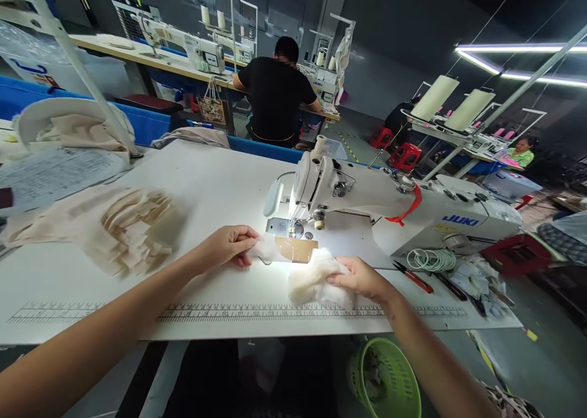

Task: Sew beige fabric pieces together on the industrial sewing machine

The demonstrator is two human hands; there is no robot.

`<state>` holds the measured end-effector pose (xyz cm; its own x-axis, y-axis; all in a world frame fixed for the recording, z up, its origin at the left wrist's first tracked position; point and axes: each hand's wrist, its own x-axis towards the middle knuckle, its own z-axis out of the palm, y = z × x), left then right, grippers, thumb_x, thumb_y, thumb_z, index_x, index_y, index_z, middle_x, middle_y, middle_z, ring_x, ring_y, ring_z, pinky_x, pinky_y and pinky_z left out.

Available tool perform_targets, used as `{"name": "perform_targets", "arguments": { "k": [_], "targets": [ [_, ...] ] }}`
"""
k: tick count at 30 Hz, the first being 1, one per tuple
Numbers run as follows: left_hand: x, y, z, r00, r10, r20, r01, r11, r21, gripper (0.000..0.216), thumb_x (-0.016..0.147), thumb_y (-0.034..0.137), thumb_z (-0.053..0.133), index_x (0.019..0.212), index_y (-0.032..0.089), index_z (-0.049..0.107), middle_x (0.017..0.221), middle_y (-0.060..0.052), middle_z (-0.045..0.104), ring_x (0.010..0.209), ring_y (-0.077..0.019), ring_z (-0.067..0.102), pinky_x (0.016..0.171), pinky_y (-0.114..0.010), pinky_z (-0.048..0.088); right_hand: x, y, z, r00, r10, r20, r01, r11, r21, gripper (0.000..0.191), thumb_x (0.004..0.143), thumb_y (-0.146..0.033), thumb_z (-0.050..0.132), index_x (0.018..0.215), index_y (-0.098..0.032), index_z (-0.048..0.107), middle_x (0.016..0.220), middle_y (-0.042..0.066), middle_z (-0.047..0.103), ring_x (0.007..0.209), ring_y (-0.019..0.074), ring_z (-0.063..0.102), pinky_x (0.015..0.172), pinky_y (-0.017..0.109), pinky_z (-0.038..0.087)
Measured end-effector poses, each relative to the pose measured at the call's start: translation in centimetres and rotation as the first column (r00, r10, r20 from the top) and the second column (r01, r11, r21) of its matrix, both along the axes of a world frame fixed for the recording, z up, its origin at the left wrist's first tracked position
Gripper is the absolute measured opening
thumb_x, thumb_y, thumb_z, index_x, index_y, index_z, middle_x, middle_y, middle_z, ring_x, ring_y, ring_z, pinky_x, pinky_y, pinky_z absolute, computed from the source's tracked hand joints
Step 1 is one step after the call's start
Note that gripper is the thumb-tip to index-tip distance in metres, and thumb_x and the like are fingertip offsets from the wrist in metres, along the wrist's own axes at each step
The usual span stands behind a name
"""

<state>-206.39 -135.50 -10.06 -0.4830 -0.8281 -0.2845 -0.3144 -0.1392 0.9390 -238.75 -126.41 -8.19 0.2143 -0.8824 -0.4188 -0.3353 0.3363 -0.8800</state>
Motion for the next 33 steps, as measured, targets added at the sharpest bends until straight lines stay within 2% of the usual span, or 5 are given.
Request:
{"name": "perform_targets", "arguments": {
  "k": [9, 14, 20, 27, 33],
  "targets": [
    [0.1, 0.7, 0.9, 0.999, 0.018, 0.04, -0.015, 0.998, -0.066, 0.036, 0.08, 0.053, 0.059, 0.093, 0.02, 0.062, 0.059, 0.0, 0.068, 0.062, -0.018, 0.066, 0.061, -0.026, 0.052, -0.2, -1.6, -0.1, 0.991, -0.07, 0.111, 0.054, 0.989, 0.138, 0.042, 0.056, -0.041, 0.085, 0.084, -0.012, 0.072, 0.076, 0.006, 0.073, 0.064, 0.0179, 0.064, 0.057, 0.028, 0.048],
    [0.1, 0.6, 1.0, 0.995, 0.016, 0.098, -0.004, 0.992, -0.129, 0.037, 0.078, 0.055, 0.059, 0.088, 0.019, 0.064, 0.056, 0.001, 0.063, 0.058, -0.0173, 0.063, 0.054, -0.025, 0.048, -0.9, -2.4, -0.1, 0.994, -0.109, 0.028, 0.105, 0.987, 0.119, 0.037, 0.056, -0.037, 0.086, 0.078, -0.013, 0.07, 0.073, 0.005, 0.07, 0.062, 0.0144, 0.06, 0.055, 0.025, 0.044],
    [0.3, 0.2, 0.5, 0.989, 0.056, 0.139, -0.021, 0.97, -0.242, 0.035, 0.079, 0.054, 0.06, 0.085, 0.021, 0.066, 0.058, 0.001, 0.062, 0.054, -0.0155, 0.06, 0.048, -0.023, 0.043, -1.4, -2.8, 0.5, 0.988, -0.137, -0.069, 0.143, 0.985, 0.091, 0.032, 0.06, -0.034, 0.081, 0.081, -0.014, 0.069, 0.075, 0.005, 0.07, 0.064, 0.0164, 0.061, 0.055, 0.026, 0.045],
    [0.1, 1.5, 0.9, 0.999, 0.035, 0.013, -0.034, 0.997, -0.07, 0.04, 0.079, 0.059, 0.064, 0.087, 0.02, 0.061, 0.073, -0.004, 0.073, 0.073, -0.0236, 0.072, 0.064, -0.032, 0.058, -1.1, -2.4, 0.9, 0.981, -0.141, -0.134, 0.146, 0.989, 0.026, 0.027, 0.063, -0.032, 0.078, 0.082, -0.015, 0.069, 0.076, 0.004, 0.069, 0.066, 0.0168, 0.061, 0.058, 0.026, 0.045],
    [-1.0, 3.7, 1.6, 0.992, -0.034, -0.122, 0.043, 0.996, 0.075, 0.041, 0.08, 0.058, 0.066, 0.088, 0.02, 0.052, 0.094, -0.009, 0.076, 0.087, -0.0263, 0.074, 0.072, -0.036, 0.059, -1.1, -2.0, 0.1, 0.981, -0.123, -0.151, 0.119, 0.992, -0.032, 0.032, 0.064, -0.035, 0.075, 0.087, -0.013, 0.07, 0.081, 0.007, 0.071, 0.069, 0.0179, 0.061, 0.057, 0.026, 0.045]
  ]
}}
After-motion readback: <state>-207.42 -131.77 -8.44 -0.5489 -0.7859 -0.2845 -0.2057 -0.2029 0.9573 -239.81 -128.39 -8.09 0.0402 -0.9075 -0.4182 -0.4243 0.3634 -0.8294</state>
